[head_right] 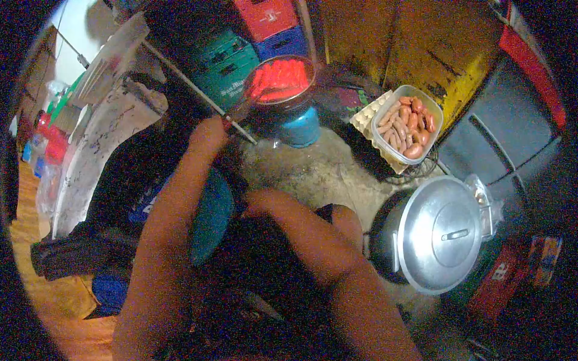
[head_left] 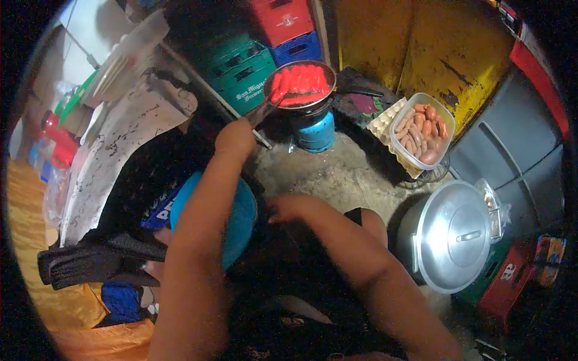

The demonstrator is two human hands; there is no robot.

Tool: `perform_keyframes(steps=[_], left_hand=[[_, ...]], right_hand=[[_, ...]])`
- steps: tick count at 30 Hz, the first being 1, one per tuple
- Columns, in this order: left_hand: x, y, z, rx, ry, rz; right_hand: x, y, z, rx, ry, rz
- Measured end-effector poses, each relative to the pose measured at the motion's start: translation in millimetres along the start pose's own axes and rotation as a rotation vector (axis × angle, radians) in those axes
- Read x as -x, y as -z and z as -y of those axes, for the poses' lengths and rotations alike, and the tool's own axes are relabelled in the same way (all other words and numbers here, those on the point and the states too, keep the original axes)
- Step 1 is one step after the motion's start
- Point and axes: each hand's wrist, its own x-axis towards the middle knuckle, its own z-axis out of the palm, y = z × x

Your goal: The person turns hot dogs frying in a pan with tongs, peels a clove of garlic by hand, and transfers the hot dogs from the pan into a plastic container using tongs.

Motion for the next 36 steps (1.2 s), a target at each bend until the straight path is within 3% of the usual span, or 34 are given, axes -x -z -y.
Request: perform_keyframes(steps=[8, 22, 36], left_hand=[[-9.4, -7.9, 7.7, 0.045, 0.032, 0.021], [-14.4, -7.8, -16.4, 0.015, 0.005, -0.015], [-41.0, -22.0, 15.9, 0.126, 0.022, -0.022]], right_hand=[[6.0, 2.8, 20.6, 0.087, -0.127, -0.037], [-6.7, -5.3, 7.4, 0.154, -0.068, -0.050], [3.8, 1.2, 22.4, 0.106, -0.114, -0.046]])
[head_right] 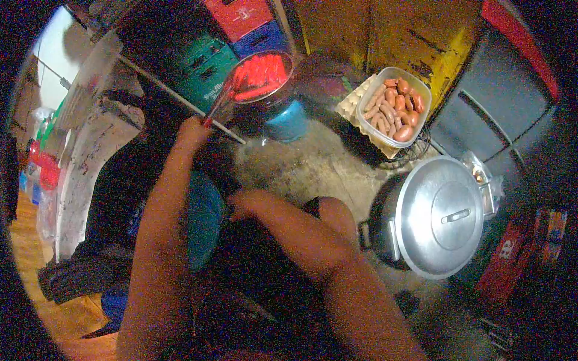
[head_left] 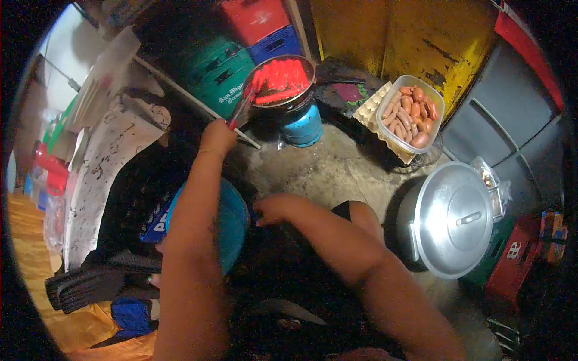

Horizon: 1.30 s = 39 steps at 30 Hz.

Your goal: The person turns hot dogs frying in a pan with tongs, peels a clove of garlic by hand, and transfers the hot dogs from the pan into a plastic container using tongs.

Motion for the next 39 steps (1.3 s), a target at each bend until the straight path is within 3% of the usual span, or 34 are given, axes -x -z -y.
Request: perform_keyframes(steps=[14, 20, 26, 29, 35, 39], left_hand=[[7.6, -4.8, -10.0, 0.002, -0.041, 0.006], [5.9, 0.2, -17.1, -0.024, -0.021, 0.000], [11.6, 4.5, -30.8, -0.022, -0.048, 0.019], [12.9, -1.0, -37.7, -0.028, -0.070, 0.010], [13.5, -9.9, -52.0, -0.061, -0.060, 0.026], [6.4, -18.2, -52.5, -0.019, -0.020, 0.015]], right_hand=[[-3.4, -3.5, 0.2, -0.017, -0.085, 0.049], [-26.9, -22.7, -20.2, 0.027, 0.026, 0.000], [-20.8, -6.3, -6.4, 0.033, -0.083, 0.112], [-22.1, -14.6, -14.0, 0.022, -0.024, 0.035], [-27.3, -10.2, -10.6, -0.028, -0.094, 0.187], [-29.5, -14.6, -16.1, -0.048, -0.088, 0.138]])
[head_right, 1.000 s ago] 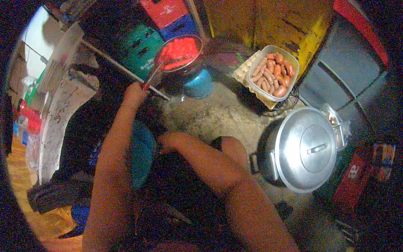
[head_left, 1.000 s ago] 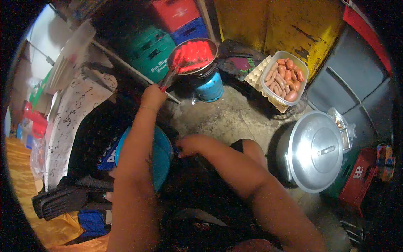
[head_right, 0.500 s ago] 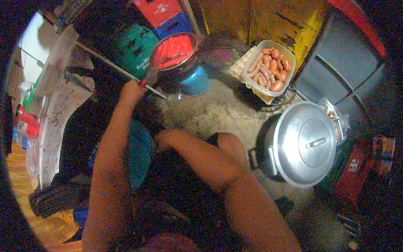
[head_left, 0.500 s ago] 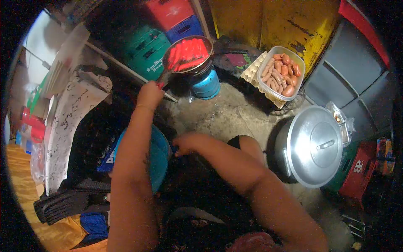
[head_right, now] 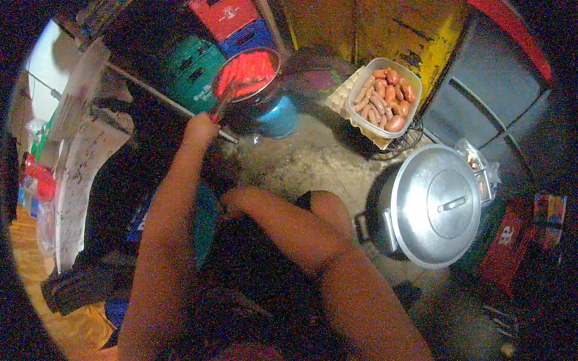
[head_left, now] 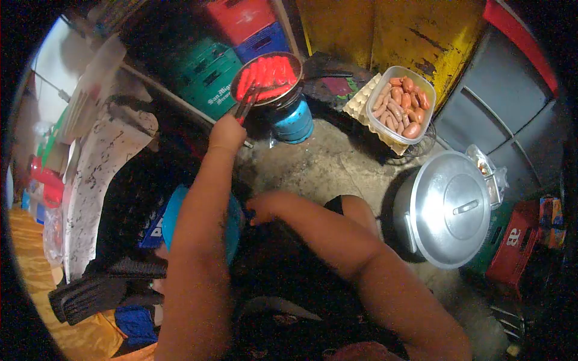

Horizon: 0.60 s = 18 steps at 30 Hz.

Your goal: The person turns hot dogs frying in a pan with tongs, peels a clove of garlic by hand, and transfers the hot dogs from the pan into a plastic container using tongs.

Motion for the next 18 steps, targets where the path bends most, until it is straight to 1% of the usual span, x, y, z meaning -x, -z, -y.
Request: perform_keyframes(steps=[2, 4, 7, 10, 13, 16, 18], left_hand=[[-10.5, -12.1, 8.7, 0.084, 0.013, 0.011], [-24.3, -26.9, 25.6, 0.222, 0.028, 0.044], [-23.3, -21.4, 29.1, 0.803, 0.221, 0.316], [-14.0, -12.1, 22.2, 1.111, 0.387, 0.343], [-9.9, -2.2, 23.6, 0.849, 0.241, 0.341], [-2.3, 4.8, 18.9, 0.304, 0.010, 0.034], [9.1, 15.9, 6.0, 0.153, -0.011, 0.009]], right_hand=[[21.8, 5.8, 10.0, 0.085, 0.038, -0.125], [25.0, 11.5, 13.0, 0.092, 0.024, -0.084], [21.3, 9.7, 10.7, 0.090, 0.016, -0.063], [20.9, 9.1, 13.9, 0.069, -0.015, -0.070], [25.4, 10.0, 16.2, 0.060, -0.023, -0.088], [23.1, 9.9, 14.8, 0.061, -0.006, -0.086], [21.0, 9.0, 12.8, 0.064, 0.009, -0.089]])
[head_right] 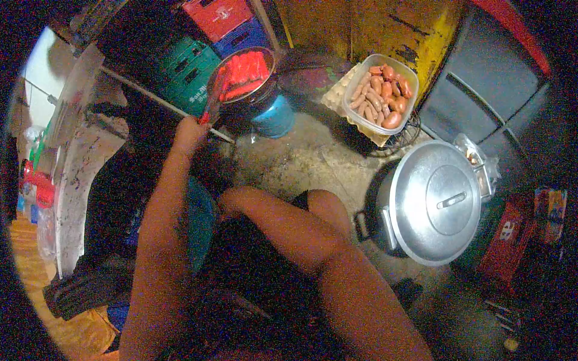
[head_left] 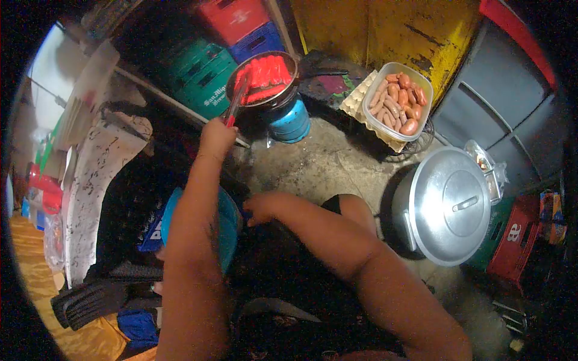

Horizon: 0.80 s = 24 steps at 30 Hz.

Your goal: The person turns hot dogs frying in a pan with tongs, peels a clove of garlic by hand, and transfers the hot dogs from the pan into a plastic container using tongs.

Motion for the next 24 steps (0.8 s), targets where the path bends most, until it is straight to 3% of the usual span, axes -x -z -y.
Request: perform_keyframes(steps=[24], left_hand=[[13.3, -10.6, -16.8, -0.279, -0.051, -0.045]], right_hand=[[7.8, 6.6, 3.7, -0.016, -0.002, 0.046]])
